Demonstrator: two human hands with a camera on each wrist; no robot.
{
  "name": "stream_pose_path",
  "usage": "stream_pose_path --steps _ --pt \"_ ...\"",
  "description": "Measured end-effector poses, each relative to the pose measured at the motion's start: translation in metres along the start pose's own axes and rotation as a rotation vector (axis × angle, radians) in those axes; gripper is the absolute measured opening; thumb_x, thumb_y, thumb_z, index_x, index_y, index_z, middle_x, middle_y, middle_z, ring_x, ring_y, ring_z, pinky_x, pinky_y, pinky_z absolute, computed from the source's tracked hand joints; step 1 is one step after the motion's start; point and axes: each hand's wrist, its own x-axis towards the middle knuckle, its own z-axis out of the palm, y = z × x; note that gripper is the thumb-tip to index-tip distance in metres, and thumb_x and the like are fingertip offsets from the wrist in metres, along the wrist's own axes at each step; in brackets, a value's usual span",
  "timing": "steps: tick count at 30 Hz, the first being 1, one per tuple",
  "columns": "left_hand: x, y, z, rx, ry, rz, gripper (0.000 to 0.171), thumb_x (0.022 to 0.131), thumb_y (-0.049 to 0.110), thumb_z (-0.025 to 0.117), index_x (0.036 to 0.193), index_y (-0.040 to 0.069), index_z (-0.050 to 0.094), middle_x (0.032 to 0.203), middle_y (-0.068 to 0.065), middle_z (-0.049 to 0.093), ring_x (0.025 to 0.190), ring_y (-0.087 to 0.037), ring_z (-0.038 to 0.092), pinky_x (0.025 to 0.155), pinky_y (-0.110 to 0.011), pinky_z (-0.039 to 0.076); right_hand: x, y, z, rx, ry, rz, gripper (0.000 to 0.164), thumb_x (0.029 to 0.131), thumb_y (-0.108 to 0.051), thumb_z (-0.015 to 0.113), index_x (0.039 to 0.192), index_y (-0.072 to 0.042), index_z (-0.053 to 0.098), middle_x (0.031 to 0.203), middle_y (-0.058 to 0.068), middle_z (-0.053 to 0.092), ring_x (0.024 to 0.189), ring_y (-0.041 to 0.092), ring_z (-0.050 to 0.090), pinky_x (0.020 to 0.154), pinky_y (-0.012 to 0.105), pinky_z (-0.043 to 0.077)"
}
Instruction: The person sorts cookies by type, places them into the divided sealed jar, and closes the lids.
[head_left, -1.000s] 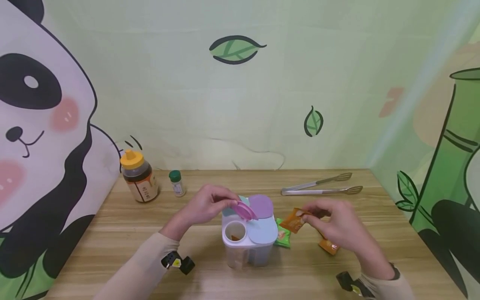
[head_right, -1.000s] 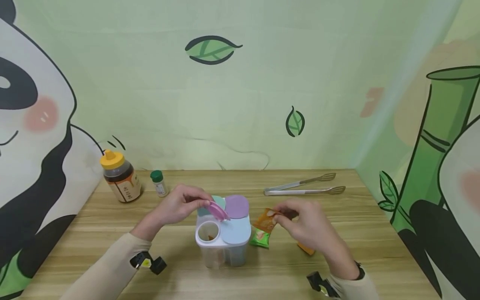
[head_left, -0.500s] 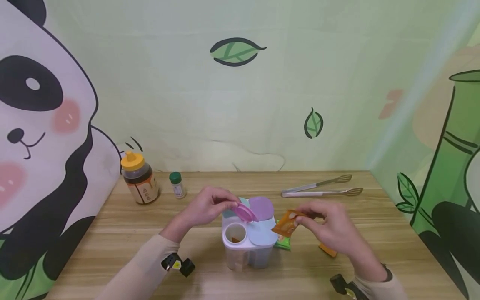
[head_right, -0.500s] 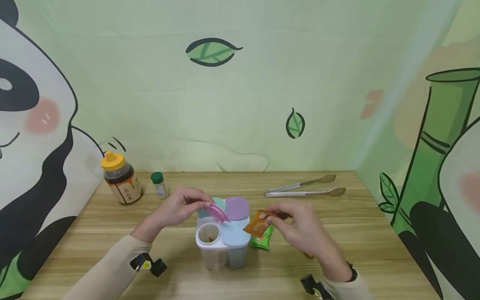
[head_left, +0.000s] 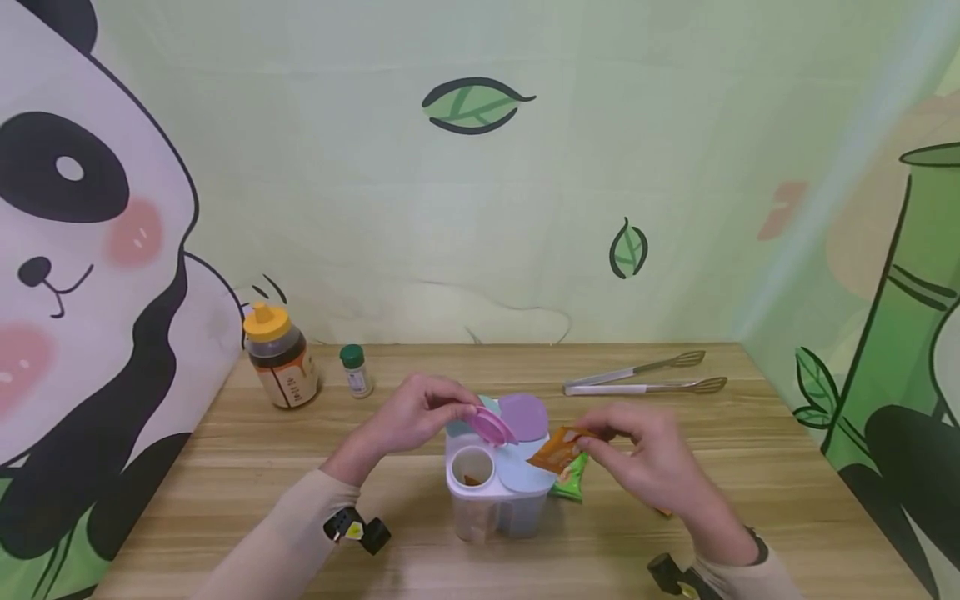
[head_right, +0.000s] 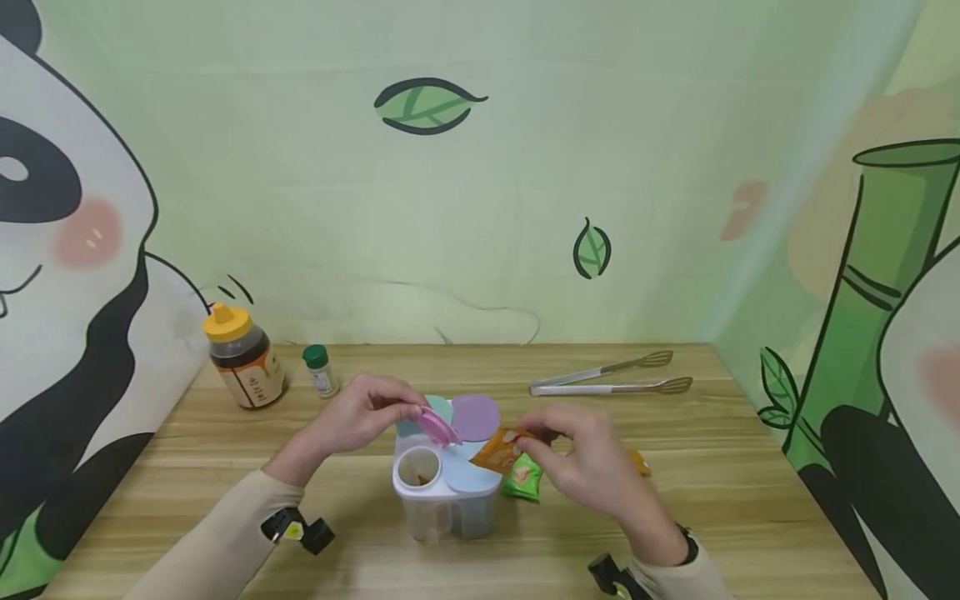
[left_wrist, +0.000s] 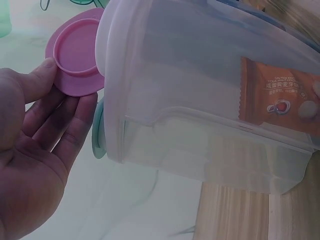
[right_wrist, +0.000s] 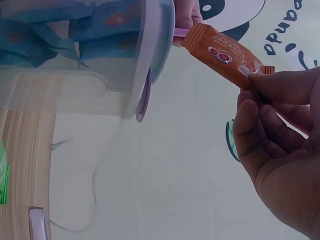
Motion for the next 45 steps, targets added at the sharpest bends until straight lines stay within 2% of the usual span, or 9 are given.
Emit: stream_pose_path --steps 9,13,20,24,28,33,45 --pt "0.0 -0.001 0.0 -0.01 0.001 0.006 0.012 0.092 0.008 0.066 0.099 0.007 0.075 0.094 -0.005 0.074 0.079 -0.017 0.068 0.07 -0.029 0.059 0.004 -0.004 0.01 0.063 -0.029 -0.003 0.023 0.079 0.004 0.076 0.092 -0.015 0.074 0.084 -0.003 0.073 0.071 0.006 0.064 0.062 0.021 0.055" --pt "0.0 -0.001 0.0 -0.012 0.001 0.01 0.012 0.092 0.008 0.066 0.099 0.007 0.075 0.095 -0.005 0.074 0.08 -0.018 0.068 0.07 -0.029 0.059 0.006 -0.005 0.017 0.086 -0.036 -0.019 0.022 0.078 0.005 0.076 0.091 -0.012 0.074 0.084 -0.002 0.073 0.071 0.006 0.064 0.063 0.021 0.055" --pt "0.0 -0.001 0.002 -0.02 0.009 0.015 0.012 0.092 0.007 0.066 0.099 0.007 0.075 0.094 -0.006 0.074 0.079 -0.02 0.069 0.069 -0.029 0.059 0.01 -0.011 0.029 0.184 -0.05 0.022 0.018 0.081 0.003 0.075 0.092 -0.011 0.073 0.088 0.0 0.074 0.073 0.009 0.066 0.065 0.026 0.058" --pt "0.0 0.0 0.001 -0.026 0.007 0.015 0.012 0.092 0.009 0.066 0.099 0.007 0.075 0.094 -0.006 0.075 0.079 -0.019 0.069 0.069 -0.03 0.059 0.012 -0.011 0.036 0.226 -0.04 -0.017 0.015 0.082 0.002 0.075 0.091 -0.009 0.072 0.086 0.004 0.073 0.072 0.011 0.066 0.064 0.028 0.059" --pt "0.0 0.0 0.001 -0.034 0.0 0.008 0.012 0.092 0.009 0.066 0.098 0.008 0.075 0.095 -0.005 0.075 0.08 -0.017 0.069 0.07 -0.03 0.059 0.014 -0.011 0.042 0.22 -0.028 -0.061 0.017 0.081 0.004 0.075 0.09 -0.01 0.072 0.086 0.004 0.073 0.073 0.011 0.067 0.065 0.025 0.059" --pt "0.001 0.0 0.001 -0.038 0.0 0.0 0.012 0.092 0.009 0.066 0.099 0.008 0.076 0.095 -0.005 0.075 0.081 -0.015 0.069 0.072 -0.03 0.059 0.014 -0.012 0.046 0.195 -0.003 -0.071 0.021 0.079 0.007 0.074 0.089 -0.01 0.072 0.087 0.004 0.073 0.075 0.01 0.068 0.067 0.024 0.059" --pt "0.001 -0.001 0.001 -0.032 -0.001 0.012 0.012 0.092 0.007 0.066 0.099 0.007 0.075 0.095 -0.005 0.075 0.08 -0.016 0.069 0.071 -0.03 0.059 0.019 -0.014 0.061 0.257 0.05 -0.141 0.023 0.077 0.011 0.071 0.09 -0.008 0.072 0.087 0.007 0.072 0.075 0.014 0.068 0.068 0.025 0.059"
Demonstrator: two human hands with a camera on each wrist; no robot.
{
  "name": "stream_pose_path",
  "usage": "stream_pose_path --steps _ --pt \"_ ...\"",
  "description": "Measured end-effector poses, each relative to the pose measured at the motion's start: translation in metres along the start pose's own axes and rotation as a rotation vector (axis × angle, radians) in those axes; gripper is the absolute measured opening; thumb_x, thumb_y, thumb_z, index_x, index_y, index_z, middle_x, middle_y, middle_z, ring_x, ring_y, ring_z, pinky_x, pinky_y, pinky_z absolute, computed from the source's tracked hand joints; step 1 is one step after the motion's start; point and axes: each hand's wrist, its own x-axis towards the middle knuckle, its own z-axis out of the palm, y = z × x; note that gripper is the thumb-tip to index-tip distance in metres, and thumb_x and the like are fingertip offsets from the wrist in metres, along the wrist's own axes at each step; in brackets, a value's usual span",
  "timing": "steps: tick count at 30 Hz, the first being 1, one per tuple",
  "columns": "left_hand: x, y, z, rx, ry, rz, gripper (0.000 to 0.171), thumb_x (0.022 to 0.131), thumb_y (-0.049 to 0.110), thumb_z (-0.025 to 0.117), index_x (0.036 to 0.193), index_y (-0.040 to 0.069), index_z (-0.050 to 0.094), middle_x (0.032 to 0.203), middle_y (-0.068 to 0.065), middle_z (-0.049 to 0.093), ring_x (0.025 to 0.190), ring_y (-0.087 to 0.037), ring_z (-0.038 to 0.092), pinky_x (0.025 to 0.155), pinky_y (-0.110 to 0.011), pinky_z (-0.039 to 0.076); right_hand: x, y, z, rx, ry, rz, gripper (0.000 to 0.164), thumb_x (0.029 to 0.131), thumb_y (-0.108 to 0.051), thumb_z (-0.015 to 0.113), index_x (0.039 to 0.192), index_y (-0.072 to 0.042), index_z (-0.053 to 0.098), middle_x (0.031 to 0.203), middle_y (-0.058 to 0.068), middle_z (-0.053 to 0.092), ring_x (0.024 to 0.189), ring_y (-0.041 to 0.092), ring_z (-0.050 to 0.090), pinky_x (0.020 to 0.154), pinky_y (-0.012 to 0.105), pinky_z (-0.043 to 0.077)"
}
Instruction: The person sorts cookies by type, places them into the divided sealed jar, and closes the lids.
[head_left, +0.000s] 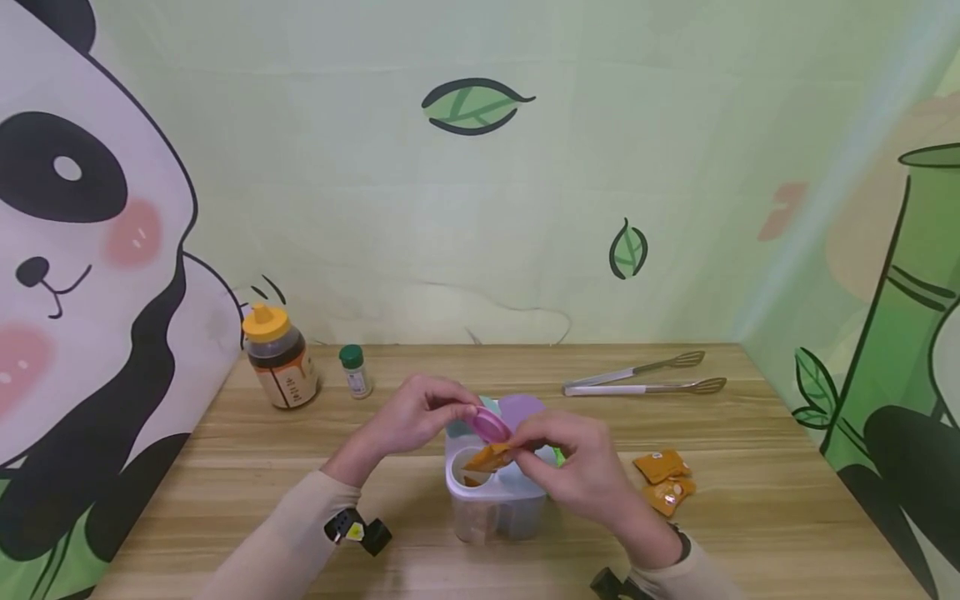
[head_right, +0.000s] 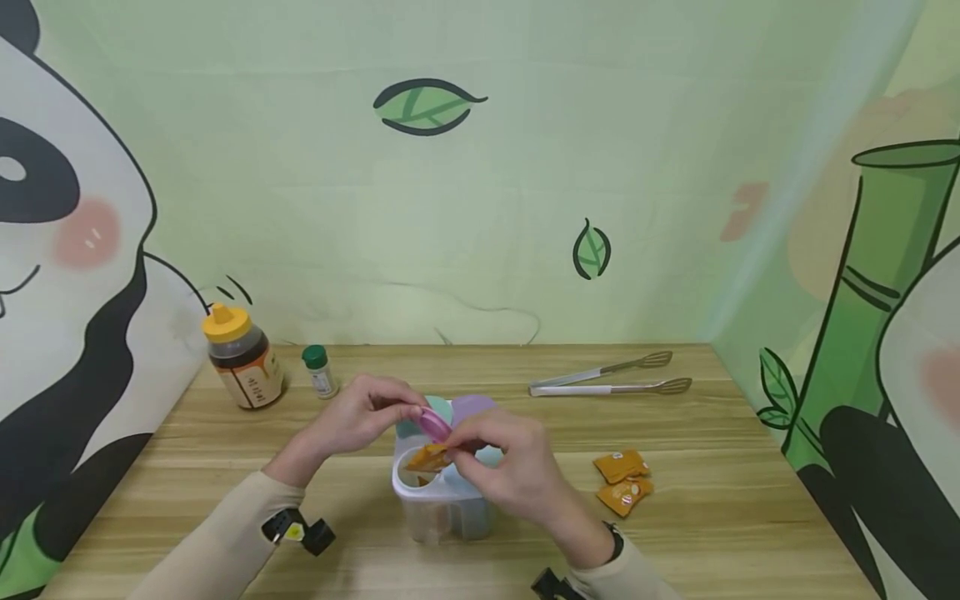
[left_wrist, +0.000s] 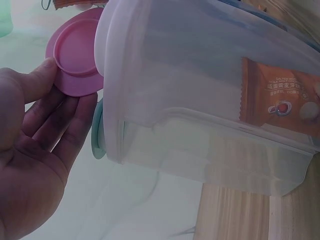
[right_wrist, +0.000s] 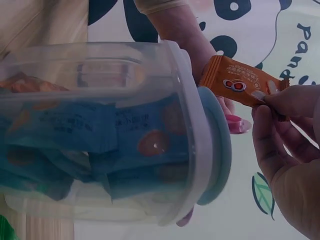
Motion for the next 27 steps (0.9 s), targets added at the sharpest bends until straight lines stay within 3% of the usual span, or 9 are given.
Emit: stream_pose_path --steps 8,17,23,27 --pt "0.001 -0.001 0.0 0.004 0.001 0.035 0.011 0.092 0.008 0.066 0.098 0.007 0.076 0.094 -0.005 0.075 0.078 -0.018 0.068 0.069 -0.03 0.059 -0.001 0.0 0.01 -0.058 -0.009 -0.018 0.023 0.077 0.009 0.072 0.092 -0.01 0.072 0.087 0.004 0.072 0.075 0.013 0.067 0.067 0.022 0.058" --pt "0.0 -0.001 0.001 0.009 0.0 0.034 0.012 0.092 0.008 0.065 0.098 0.007 0.075 0.094 -0.006 0.075 0.078 -0.017 0.068 0.068 -0.029 0.059 -0.005 0.003 0.016 -0.166 -0.025 -0.092 0.024 0.074 0.008 0.075 0.089 -0.011 0.075 0.09 0.003 0.073 0.083 0.015 0.07 0.078 0.02 0.057" --pt "0.0 -0.001 0.001 0.01 0.007 0.034 0.011 0.092 0.007 0.065 0.098 0.007 0.075 0.094 -0.006 0.075 0.078 -0.018 0.068 0.068 -0.03 0.059 -0.006 0.003 0.021 -0.326 -0.083 -0.22 0.026 0.068 0.008 0.078 0.089 -0.007 0.076 0.091 0.005 0.072 0.083 0.016 0.07 0.08 0.017 0.056" --pt "0.0 -0.001 0.001 0.013 0.019 0.037 0.011 0.092 0.007 0.066 0.097 0.006 0.075 0.094 -0.006 0.075 0.078 -0.017 0.068 0.068 -0.028 0.059 -0.006 0.0 0.025 -0.446 -0.152 -0.256 0.022 0.069 0.005 0.078 0.086 -0.008 0.076 0.091 0.002 0.071 0.084 0.012 0.068 0.08 0.014 0.055"
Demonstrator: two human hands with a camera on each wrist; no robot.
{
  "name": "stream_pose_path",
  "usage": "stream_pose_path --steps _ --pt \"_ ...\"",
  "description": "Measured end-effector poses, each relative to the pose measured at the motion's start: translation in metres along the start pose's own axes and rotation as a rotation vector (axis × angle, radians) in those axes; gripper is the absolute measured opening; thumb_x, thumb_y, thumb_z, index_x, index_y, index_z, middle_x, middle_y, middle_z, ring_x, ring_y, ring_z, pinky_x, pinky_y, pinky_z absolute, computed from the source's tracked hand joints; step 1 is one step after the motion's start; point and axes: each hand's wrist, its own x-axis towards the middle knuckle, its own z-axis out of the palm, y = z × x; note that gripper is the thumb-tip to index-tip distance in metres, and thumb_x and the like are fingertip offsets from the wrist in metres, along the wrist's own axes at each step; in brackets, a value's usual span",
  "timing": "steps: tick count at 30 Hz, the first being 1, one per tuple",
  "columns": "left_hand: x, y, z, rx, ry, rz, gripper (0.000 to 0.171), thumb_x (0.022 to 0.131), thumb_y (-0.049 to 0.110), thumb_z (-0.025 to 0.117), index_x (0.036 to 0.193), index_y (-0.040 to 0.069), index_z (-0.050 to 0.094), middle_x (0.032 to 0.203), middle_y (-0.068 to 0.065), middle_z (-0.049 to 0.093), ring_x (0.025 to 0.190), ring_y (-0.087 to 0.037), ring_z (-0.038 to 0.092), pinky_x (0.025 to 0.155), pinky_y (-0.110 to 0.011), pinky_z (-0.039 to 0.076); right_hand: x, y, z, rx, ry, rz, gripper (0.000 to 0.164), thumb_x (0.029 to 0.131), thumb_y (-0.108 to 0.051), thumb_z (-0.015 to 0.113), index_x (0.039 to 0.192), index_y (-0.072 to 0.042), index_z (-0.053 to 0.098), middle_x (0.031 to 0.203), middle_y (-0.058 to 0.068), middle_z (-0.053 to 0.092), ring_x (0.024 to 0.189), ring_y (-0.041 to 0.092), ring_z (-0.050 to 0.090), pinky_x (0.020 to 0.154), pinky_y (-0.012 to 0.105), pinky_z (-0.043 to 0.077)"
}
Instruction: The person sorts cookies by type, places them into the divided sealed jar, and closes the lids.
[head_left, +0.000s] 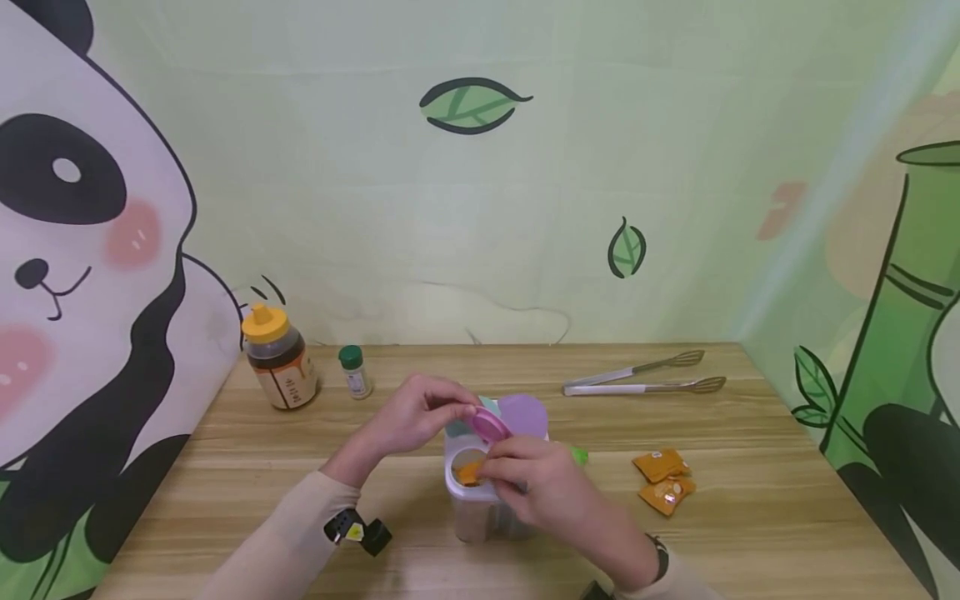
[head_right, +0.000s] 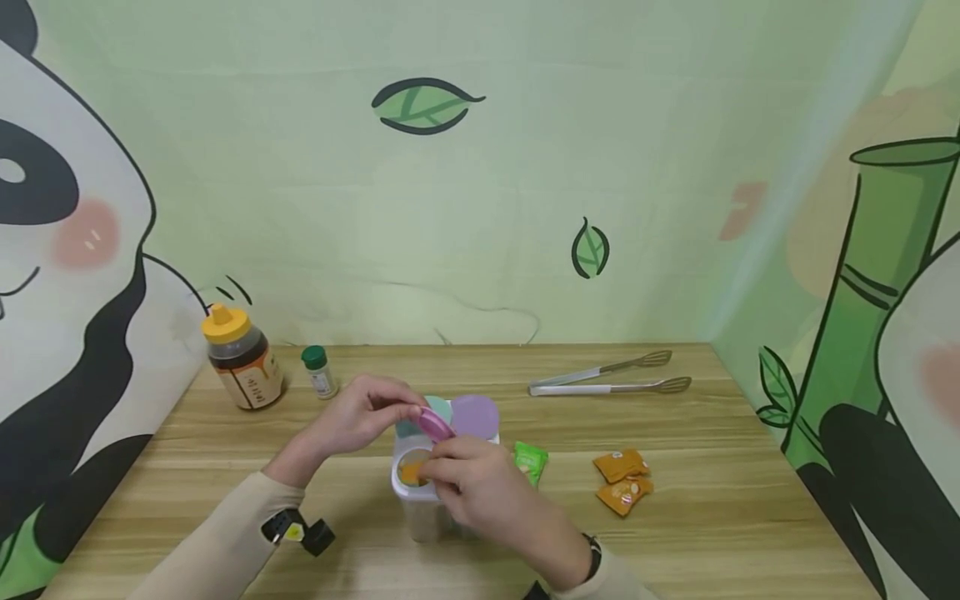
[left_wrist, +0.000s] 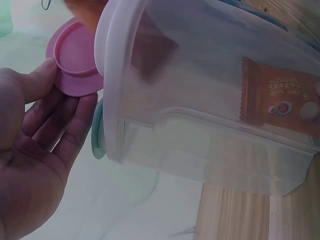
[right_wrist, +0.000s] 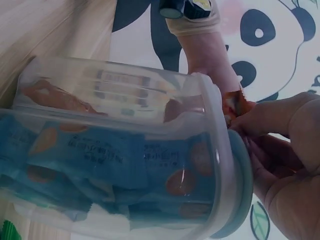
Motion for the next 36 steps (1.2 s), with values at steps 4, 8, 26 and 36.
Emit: stream_pose_path --steps 4,8,26,36 --pt "0.0 0.0 0.0 -0.001 0.007 -0.001 0.011 0.092 0.007 0.066 0.097 0.006 0.076 0.094 -0.007 0.075 0.078 -0.017 0.068 0.068 -0.028 0.059 0.001 -0.004 0.001 -0.07 -0.059 -0.031 0.021 0.069 0.005 0.076 0.084 -0.009 0.076 0.09 0.0 0.069 0.084 0.01 0.066 0.079 0.011 0.053" --pt "0.0 0.0 0.0 0.005 0.009 -0.007 0.011 0.091 0.007 0.067 0.096 0.006 0.076 0.094 -0.007 0.075 0.078 -0.017 0.068 0.068 -0.028 0.059 0.002 -0.005 0.001 -0.096 -0.084 -0.042 0.022 0.068 0.005 0.074 0.083 -0.01 0.076 0.088 -0.002 0.069 0.083 0.009 0.064 0.077 0.011 0.053" --pt "0.002 0.004 -0.001 0.025 -0.007 -0.015 0.011 0.092 0.01 0.066 0.097 0.008 0.076 0.095 -0.005 0.075 0.078 -0.012 0.067 0.068 -0.028 0.059 0.014 -0.01 -0.006 -0.214 -0.285 -0.097 0.018 0.072 0.0 0.073 0.085 -0.011 0.078 0.087 -0.004 0.069 0.08 0.009 0.062 0.077 0.017 0.052" --pt "0.002 0.004 0.0 0.02 -0.004 -0.027 0.011 0.092 0.009 0.067 0.097 0.008 0.076 0.094 -0.005 0.075 0.079 -0.011 0.068 0.07 -0.029 0.059 0.024 -0.02 -0.016 -0.39 -0.505 -0.187 0.017 0.074 -0.012 0.068 0.088 -0.016 0.076 0.087 -0.009 0.071 0.075 0.009 0.056 0.072 0.02 0.043"
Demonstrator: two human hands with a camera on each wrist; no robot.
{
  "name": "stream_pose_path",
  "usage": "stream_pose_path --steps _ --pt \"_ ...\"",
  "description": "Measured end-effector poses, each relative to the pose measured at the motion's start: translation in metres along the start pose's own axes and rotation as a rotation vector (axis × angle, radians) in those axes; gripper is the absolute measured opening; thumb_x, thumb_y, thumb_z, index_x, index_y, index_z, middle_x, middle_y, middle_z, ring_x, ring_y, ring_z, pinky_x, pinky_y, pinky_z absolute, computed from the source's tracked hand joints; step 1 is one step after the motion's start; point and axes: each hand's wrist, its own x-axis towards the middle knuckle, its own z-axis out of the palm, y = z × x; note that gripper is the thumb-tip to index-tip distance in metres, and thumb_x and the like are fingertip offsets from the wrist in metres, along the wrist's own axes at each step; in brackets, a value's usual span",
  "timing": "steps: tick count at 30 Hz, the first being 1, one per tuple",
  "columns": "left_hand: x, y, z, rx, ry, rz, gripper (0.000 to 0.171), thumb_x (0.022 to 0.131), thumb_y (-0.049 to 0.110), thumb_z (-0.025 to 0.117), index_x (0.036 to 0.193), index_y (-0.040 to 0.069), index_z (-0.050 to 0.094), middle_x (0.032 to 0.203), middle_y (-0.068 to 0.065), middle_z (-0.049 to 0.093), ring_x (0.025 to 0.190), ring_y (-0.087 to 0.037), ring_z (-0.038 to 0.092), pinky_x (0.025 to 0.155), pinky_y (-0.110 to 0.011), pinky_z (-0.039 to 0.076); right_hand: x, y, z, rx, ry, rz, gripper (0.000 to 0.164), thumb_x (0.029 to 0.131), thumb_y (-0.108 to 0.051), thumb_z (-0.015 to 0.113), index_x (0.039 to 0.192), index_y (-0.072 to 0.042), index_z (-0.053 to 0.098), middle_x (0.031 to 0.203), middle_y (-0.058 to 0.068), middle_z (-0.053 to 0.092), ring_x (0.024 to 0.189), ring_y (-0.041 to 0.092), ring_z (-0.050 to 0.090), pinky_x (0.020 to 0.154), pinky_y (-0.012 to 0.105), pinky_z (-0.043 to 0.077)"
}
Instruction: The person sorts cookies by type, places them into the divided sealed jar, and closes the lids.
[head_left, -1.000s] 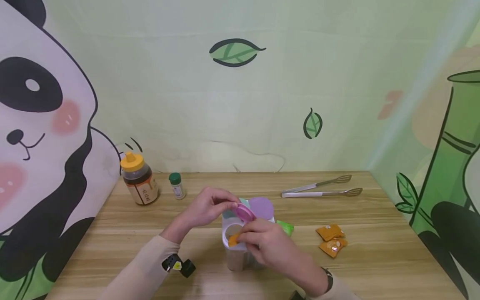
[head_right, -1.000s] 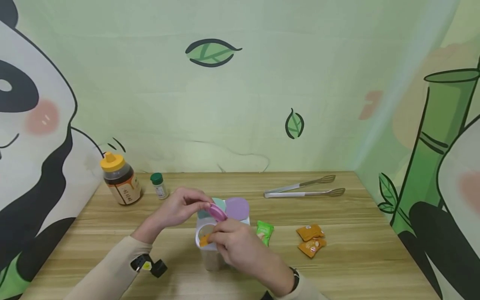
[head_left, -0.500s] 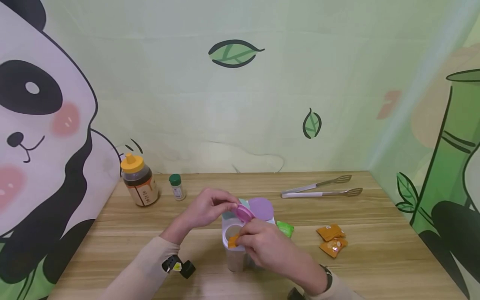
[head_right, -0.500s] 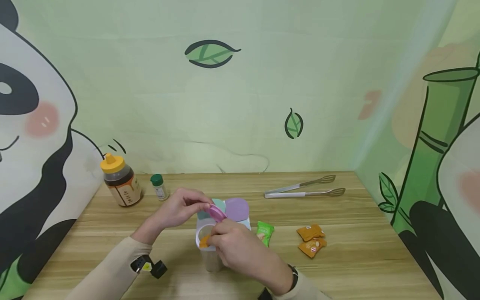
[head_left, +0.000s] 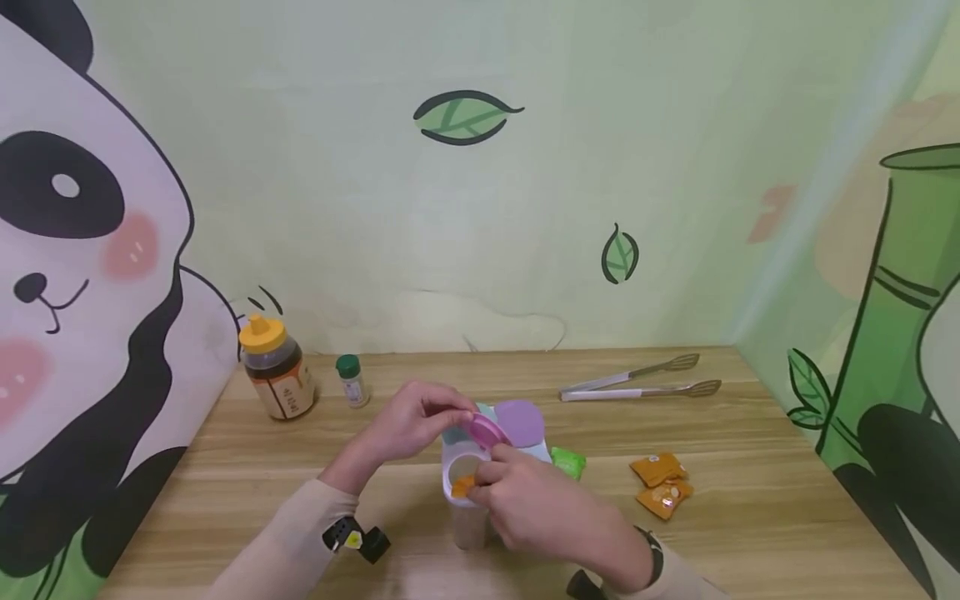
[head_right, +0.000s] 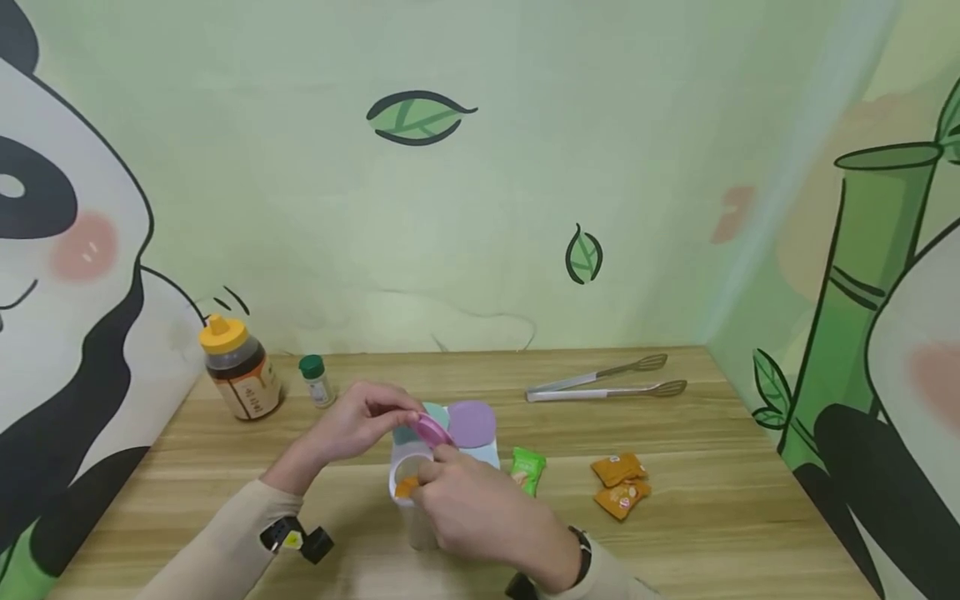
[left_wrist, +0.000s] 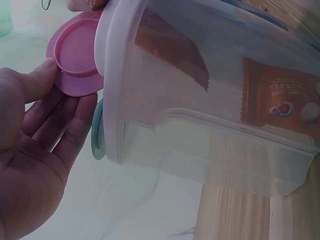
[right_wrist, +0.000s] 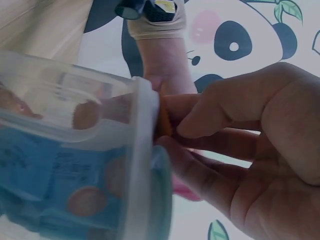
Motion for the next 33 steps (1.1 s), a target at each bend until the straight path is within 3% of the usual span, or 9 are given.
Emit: stream_pose_path --steps 5,14,20,26,33 --pt "0.0 0.0 0.001 0.004 0.005 0.002 0.011 0.092 0.01 0.067 0.098 0.006 0.076 0.093 -0.008 0.075 0.079 -0.013 0.069 0.07 -0.029 0.059 0.004 -0.002 -0.008 -0.084 -0.102 -0.046 0.007 0.074 -0.016 0.068 0.077 -0.018 0.073 0.083 -0.012 0.069 0.073 0.005 0.056 0.072 0.022 0.039" --pt "0.0 -0.003 0.002 0.0 0.003 0.021 0.012 0.092 0.01 0.066 0.098 0.006 0.075 0.094 -0.008 0.075 0.08 -0.012 0.069 0.07 -0.028 0.059 0.006 -0.01 -0.011 -0.065 -0.158 0.068 0.01 0.081 -0.021 0.067 0.086 -0.015 0.074 0.083 -0.006 0.065 0.077 0.011 0.053 0.075 0.023 0.041" --pt "0.001 -0.003 0.001 -0.002 0.008 0.041 0.012 0.092 0.009 0.066 0.098 0.004 0.075 0.094 -0.01 0.075 0.081 -0.013 0.069 0.071 -0.027 0.059 0.01 -0.008 -0.001 -0.084 -0.141 0.089 0.01 0.079 -0.021 0.067 0.083 -0.013 0.072 0.082 -0.004 0.061 0.081 0.013 0.053 0.085 0.027 0.042" --pt "0.002 -0.001 0.001 -0.007 0.022 0.043 0.011 0.091 0.006 0.067 0.097 0.004 0.076 0.094 -0.01 0.075 0.079 -0.012 0.068 0.069 -0.027 0.059 0.009 -0.007 0.003 -0.044 -0.128 0.103 0.014 0.078 -0.02 0.068 0.089 -0.013 0.073 0.088 -0.004 0.068 0.086 0.012 0.06 0.092 0.029 0.043" --pt "0.002 -0.002 0.002 -0.02 0.022 0.062 0.01 0.09 0.004 0.067 0.096 0.003 0.075 0.093 -0.011 0.075 0.08 -0.013 0.069 0.069 -0.03 0.06 0.0 -0.006 0.002 0.13 0.057 0.179 0.018 0.079 -0.015 0.068 0.095 -0.012 0.074 0.088 -0.004 0.068 0.082 0.013 0.058 0.079 0.024 0.047"
